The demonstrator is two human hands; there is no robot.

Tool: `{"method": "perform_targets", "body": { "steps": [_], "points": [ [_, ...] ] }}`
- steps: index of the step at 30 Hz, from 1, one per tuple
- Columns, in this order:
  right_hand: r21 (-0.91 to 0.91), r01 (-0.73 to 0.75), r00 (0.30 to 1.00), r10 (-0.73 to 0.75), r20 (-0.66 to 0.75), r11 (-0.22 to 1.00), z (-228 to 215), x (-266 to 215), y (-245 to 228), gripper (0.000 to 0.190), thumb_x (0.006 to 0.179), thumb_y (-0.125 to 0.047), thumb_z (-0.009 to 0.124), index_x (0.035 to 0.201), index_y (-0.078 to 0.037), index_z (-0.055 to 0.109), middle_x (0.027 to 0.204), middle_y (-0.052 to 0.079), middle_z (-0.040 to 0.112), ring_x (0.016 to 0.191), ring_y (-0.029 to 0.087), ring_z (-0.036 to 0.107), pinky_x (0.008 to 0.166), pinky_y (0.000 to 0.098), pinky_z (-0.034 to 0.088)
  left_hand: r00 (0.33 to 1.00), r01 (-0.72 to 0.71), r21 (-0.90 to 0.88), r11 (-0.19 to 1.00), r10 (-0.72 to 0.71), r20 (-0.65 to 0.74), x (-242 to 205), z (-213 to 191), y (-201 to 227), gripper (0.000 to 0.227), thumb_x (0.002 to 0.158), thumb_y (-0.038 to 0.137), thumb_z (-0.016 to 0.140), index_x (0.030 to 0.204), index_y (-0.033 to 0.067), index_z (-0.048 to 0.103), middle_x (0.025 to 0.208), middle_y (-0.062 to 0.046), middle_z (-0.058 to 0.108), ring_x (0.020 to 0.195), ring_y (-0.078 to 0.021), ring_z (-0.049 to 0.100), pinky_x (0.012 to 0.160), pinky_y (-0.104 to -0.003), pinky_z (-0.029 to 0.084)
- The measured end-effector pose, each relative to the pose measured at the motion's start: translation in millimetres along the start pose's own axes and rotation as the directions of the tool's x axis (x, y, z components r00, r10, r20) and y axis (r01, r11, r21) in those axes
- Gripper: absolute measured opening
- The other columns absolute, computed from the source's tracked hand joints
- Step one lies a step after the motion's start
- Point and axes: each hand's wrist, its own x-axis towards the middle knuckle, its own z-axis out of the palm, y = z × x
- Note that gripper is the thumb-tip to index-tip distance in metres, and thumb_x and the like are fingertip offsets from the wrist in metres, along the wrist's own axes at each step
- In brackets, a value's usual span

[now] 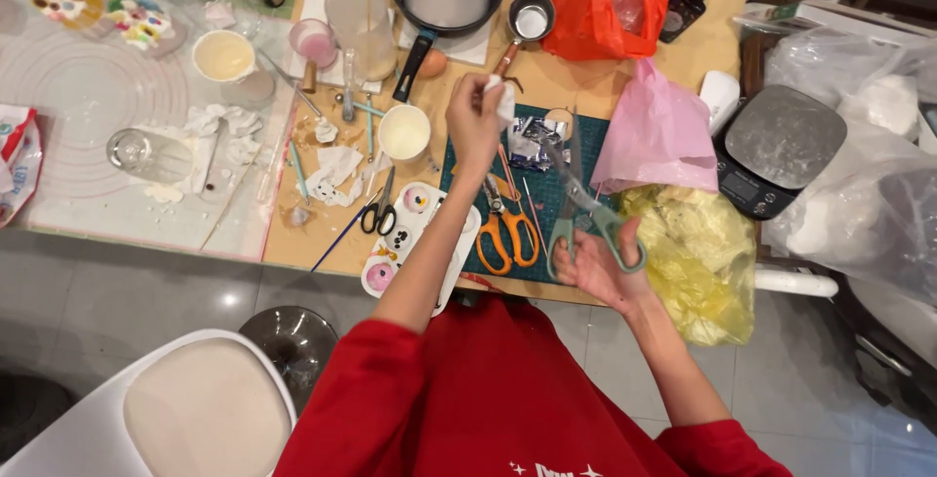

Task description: The recorder is painting and preparing small decorative items, likely for candle making, using acrylic paints and brushes.

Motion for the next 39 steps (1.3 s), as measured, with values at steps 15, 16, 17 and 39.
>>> {"method": "perform_targets", "body": {
  "steps": [15, 16, 17, 39],
  "points": [
    [0.057, 0.024, 1.0, -0.025, 0.014, 0.998, -5.8, 42.1, -1.1, 0.099, 0.079, -0.093, 0.051, 0.123, -0.004, 0.056, 0.098, 0.008, 0.061, 0.087, 0.019, 0.057, 0.078, 0.0333, 0.044, 0.88, -0.345, 0.211, 0.915, 0.237, 0.412, -91.9, 8.7, 33.6, 0.008, 0.094, -0.002, 0.063, 0.102, -0.0008, 0.061, 0.101, -0.015, 0.06, 0.097, -0.0333, 0.062, 0.082, -0.044, 0.051],
    [0.058, 0.026, 1.0, -0.026, 0.011, 0.998, -4.9, 40.5, -1.4, 0.099, 0.079, -0.093, 0.051, 0.123, -0.004, 0.056, 0.098, 0.008, 0.061, 0.087, 0.019, 0.057, 0.078, 0.0333, 0.044, 0.879, -0.344, 0.209, 0.916, 0.236, 0.414, -96.6, 7.4, 35.8, 0.008, 0.094, -0.002, 0.063, 0.102, -0.0008, 0.061, 0.101, -0.015, 0.06, 0.097, -0.0333, 0.062, 0.082, -0.044, 0.051],
    [0.071, 0.025, 1.0, -0.025, 0.002, 0.997, -4.5, 39.1, -1.8, 0.1, 0.078, -0.093, 0.051, 0.122, -0.003, 0.056, 0.099, 0.008, 0.061, 0.086, 0.019, 0.057, 0.079, 0.0334, 0.044, 0.875, -0.338, 0.179, 0.924, 0.239, 0.42, -101.2, 6.4, 37.7, 0.012, 0.093, -0.004, 0.063, 0.104, -0.001, 0.061, 0.101, -0.014, 0.06, 0.097, -0.0342, 0.063, 0.082, -0.044, 0.052],
    [0.156, 0.043, 0.997, -0.052, 0.057, 0.987, 2.7, 43.3, -10.4, 0.087, 0.092, -0.081, 0.06, 0.12, 0.001, 0.055, 0.099, 0.008, 0.057, 0.084, 0.018, 0.052, 0.078, 0.0311, 0.042, 0.883, 0.212, 0.067, 0.975, -0.22, 0.414, -65.5, -22.9, -29.1, 0.011, 0.095, 0.009, 0.07, 0.104, 0.0029, 0.068, 0.088, -0.007, 0.075, 0.076, -0.0088, 0.071, 0.063, -0.026, 0.057]
  ]
}}
